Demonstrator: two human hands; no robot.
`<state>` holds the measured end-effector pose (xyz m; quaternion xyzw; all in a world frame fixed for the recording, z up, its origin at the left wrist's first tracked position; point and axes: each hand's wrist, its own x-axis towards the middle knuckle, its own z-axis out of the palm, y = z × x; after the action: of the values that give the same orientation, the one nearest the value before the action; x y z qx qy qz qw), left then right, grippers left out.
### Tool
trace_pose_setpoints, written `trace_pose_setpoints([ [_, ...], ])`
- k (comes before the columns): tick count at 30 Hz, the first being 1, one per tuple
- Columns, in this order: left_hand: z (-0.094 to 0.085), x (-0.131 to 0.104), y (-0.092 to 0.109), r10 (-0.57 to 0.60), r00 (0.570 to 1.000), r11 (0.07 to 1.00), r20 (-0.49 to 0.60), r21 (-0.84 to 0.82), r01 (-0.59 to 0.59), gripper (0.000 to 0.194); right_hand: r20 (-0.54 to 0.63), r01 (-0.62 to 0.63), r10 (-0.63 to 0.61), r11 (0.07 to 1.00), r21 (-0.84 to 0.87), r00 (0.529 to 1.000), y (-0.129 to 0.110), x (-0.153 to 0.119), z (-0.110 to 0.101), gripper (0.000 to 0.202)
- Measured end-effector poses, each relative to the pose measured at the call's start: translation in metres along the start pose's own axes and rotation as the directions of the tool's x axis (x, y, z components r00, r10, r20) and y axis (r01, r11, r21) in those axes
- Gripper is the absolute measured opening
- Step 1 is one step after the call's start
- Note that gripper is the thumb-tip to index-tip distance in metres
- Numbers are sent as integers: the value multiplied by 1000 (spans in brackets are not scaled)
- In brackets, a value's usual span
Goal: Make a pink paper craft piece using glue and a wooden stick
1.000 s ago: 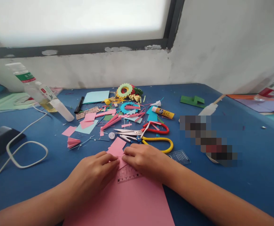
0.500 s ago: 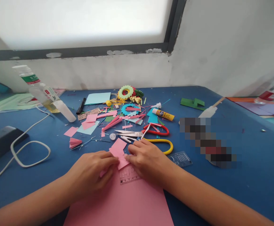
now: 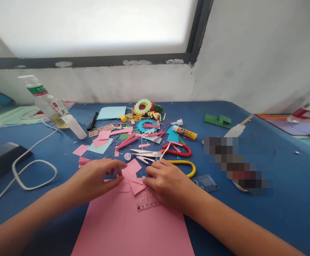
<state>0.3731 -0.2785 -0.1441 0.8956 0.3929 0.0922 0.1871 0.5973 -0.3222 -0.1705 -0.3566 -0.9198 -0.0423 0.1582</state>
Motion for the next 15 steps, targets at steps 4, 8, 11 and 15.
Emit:
trace_pose_setpoints([
  [4,11,6,-2,360,931,933,59,0,-361,16,-7,-11,11,1000,25,1000,0,1,1,17],
  [8,20,9,1,431,902,896,-27,130,-425,18,-35,-28,31,997,72,999,-1,2,-1,17],
  [11,28,8,5,424,898,893,-117,219,-393,25,-47,-37,45,987,157,998,-1,2,-6,21],
  [15,40,6,11,363,912,920,-193,230,-318,30,-60,-19,33,974,226,998,2,3,-5,18],
])
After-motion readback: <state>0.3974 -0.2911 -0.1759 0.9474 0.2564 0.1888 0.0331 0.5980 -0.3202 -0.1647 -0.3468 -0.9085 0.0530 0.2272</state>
